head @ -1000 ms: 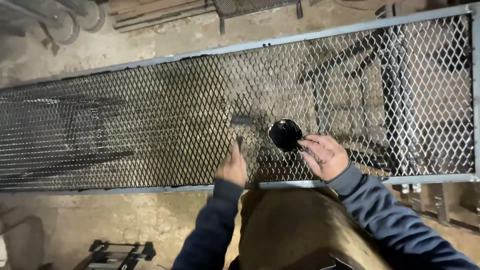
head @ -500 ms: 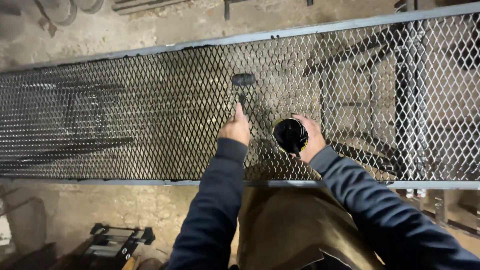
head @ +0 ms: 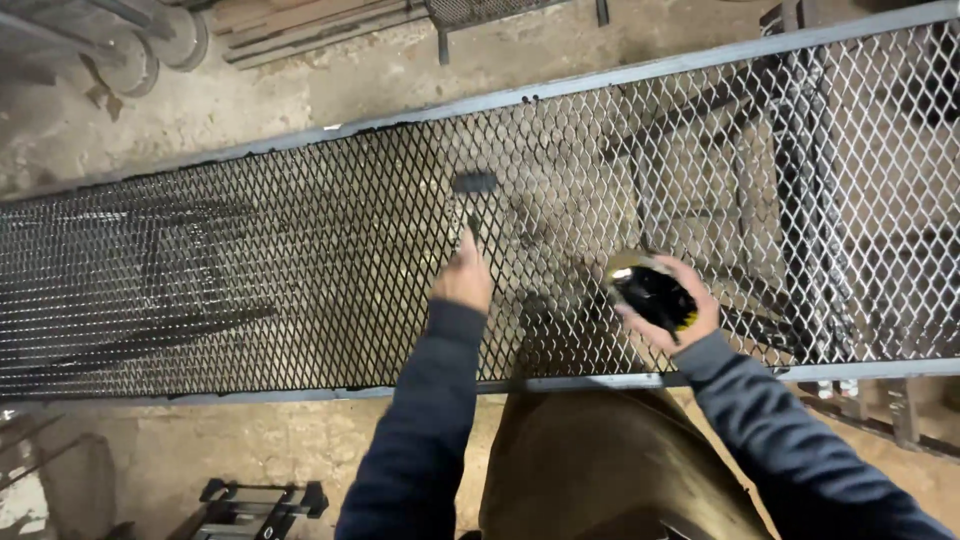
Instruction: Painting a long metal mesh ramp with black paint using a small roller.
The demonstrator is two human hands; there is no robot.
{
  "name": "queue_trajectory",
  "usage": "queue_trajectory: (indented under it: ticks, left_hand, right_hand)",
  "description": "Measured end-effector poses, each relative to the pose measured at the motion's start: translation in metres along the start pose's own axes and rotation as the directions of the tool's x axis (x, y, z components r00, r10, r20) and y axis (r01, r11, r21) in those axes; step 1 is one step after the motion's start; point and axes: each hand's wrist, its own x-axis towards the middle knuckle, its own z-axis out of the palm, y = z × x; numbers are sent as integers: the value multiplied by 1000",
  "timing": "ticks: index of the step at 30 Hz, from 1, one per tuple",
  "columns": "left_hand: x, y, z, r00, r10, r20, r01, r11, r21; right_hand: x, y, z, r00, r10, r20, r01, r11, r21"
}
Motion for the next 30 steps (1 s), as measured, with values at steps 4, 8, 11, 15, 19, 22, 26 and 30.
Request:
queue_trajectory:
  ticks: [4, 8, 11, 15, 19, 22, 26, 30]
  left_hand:
    - [64, 6, -8, 997, 19, -70, -17, 999, 30]
    - [54, 23, -35, 998, -43, 52, 39, 996, 76]
    - [-9, -1, -18, 997, 18, 77, -24, 997, 79]
    - [-109, -50, 26, 969, 204, -138, -179, 968, 176]
    - [-92, -43, 30, 918, 299, -262, -262, 951, 167]
    - [-20, -10, 14, 1000, 13, -15, -12, 994, 107]
    - [67, -11, 17, 992, -46, -120, 60, 992, 108]
    - [61, -20, -2, 997, 55, -53, -43, 977, 208]
  right_hand:
    - [-6, 8, -33, 988, 139, -61, -140, 990, -9]
    - [-9, 35, -49, 987, 127, -100, -150, 951, -269]
    - [-5, 47, -49, 989, 82, -124, -128, 898, -421]
    - [-7, 52, -48, 988, 101, -120, -145, 874, -463]
    - [-19, 76, -44, 968, 226, -112, -251, 897, -364]
    - [-21, 89, -46, 947, 320, -30, -305, 863, -402]
    - [-20, 87, -48, 971, 237, -3, -199, 806, -558]
    - [-19, 74, -52, 986, 165, 7, -124, 765, -632]
